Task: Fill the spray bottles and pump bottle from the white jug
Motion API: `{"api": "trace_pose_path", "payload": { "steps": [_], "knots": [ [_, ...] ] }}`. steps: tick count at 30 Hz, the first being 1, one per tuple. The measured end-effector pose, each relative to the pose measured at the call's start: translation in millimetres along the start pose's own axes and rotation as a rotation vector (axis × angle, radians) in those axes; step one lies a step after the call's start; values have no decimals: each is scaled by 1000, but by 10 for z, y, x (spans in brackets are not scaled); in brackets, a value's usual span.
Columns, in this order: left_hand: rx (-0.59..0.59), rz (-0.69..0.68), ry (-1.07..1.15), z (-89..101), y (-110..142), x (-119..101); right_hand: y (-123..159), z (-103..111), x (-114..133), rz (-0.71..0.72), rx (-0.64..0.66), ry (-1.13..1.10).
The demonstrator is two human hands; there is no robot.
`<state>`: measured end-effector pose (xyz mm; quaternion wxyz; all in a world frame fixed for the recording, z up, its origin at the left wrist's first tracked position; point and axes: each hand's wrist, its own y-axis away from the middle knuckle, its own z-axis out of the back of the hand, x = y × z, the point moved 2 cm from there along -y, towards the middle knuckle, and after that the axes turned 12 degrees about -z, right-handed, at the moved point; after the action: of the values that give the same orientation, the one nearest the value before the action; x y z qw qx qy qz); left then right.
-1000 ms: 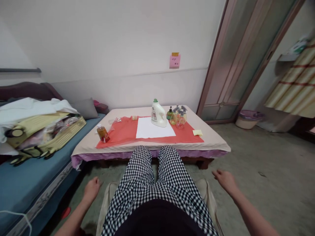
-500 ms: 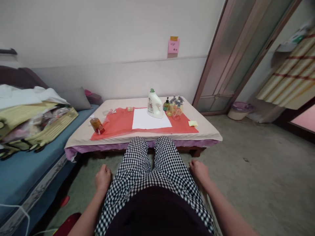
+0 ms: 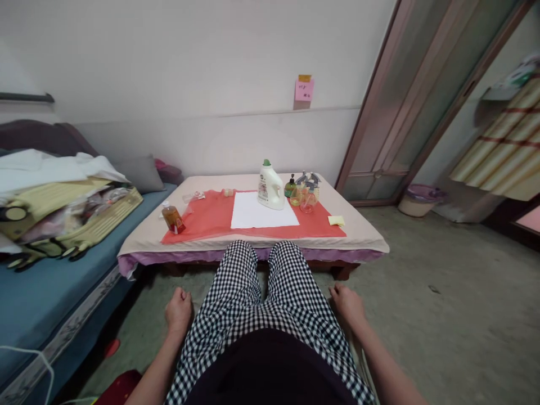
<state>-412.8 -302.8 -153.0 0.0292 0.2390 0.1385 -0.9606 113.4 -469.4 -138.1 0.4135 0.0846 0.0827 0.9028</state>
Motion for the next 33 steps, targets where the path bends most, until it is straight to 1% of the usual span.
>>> {"api": "trace_pose_path", "payload": {
  "steps": [18, 26, 33],
  "knots": [
    [-23, 9, 38, 11, 21, -23, -29, -56, -22, 7, -12, -48],
    [-15, 23, 44, 16, 31, -31, -14, -33, -13, 10, -5, -56],
    [-28, 16, 68, -2, 30, -26, -29, -46, -20, 27, -26, -77]
  ]
}}
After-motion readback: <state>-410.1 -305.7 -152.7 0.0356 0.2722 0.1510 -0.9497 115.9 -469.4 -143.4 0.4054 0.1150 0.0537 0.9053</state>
